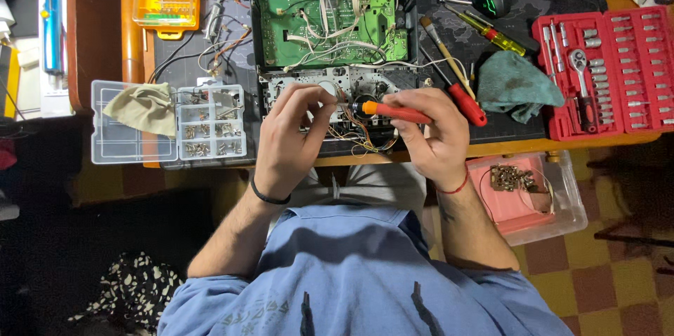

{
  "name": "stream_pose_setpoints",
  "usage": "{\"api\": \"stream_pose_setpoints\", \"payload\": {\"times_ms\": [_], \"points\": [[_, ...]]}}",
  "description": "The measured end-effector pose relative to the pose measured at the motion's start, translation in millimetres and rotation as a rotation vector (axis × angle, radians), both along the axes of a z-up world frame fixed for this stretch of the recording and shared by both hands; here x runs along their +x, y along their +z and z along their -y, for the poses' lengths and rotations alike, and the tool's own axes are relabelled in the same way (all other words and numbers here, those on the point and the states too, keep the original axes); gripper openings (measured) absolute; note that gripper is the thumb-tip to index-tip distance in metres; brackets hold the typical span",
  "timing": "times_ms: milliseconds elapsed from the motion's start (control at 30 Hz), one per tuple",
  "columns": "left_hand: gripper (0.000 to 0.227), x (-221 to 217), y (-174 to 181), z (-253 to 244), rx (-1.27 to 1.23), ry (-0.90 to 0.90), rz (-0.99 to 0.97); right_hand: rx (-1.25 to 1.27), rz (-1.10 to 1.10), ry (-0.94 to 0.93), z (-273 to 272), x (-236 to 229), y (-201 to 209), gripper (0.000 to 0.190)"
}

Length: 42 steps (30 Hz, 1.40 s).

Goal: The person uses a screwdriver to remove screws from a disassembled electronic device and places them into a compartmentalized parts box. They repeat this process for several screws, organizing them by size and type.

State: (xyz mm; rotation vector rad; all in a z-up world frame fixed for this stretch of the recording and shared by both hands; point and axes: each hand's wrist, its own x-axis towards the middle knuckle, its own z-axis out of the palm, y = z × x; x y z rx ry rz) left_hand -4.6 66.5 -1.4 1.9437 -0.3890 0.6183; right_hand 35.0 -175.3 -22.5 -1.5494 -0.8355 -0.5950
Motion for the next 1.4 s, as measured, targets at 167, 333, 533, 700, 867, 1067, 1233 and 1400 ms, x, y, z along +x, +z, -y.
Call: {"api": "stream_pose_setpoints", "payload": {"times_ms": [167,333,533,700,867,1067,1233,1400], "points": [[0.011,0.5,1.1,2.5,-0.021,-0.006,0.000,0.131,-0.151,0.029,-2.2,1.5,-17.1,0.034],[0.012,5.5,-8.0,-1.9,-0.064,-0.009,0.003,0.254,-0.314,0.075,-10.5,1.6,-16.6,0.037],[0.011,8.0,-10.1,-1.1,-0.084,-0.016,-0.012,0.273,-0.372,0.146,-12.9,4.4,-17.9,0.032],[0.011,12.8,-4.2,3.5,-0.093,-0.040,-0.017,0.373,-0.432,0.149,-13.7,9.8,-23.3,0.037],[0.013,20.1,-6.7,2.7,-0.065,-0.041,-0.051,0.381,-0.431,0.121,-11.4,16.2,-22.5,0.036],[0.028,28.8,-2.7,-3.8,0.000,-0.037,-0.037,0.314,-0.388,0.027,0.4,26.6,-20.5,0.041],[0.085,35.5,-6.1,-21.5,0.249,-0.070,-0.025,0.210,-0.353,-0.050,8.0,37.3,-19.7,0.040],[0.094,40.9,2.3,-26.1,0.552,-0.219,-0.197,-0.104,-0.356,-0.190,-2.0,35.3,0.0,0.031]]}}
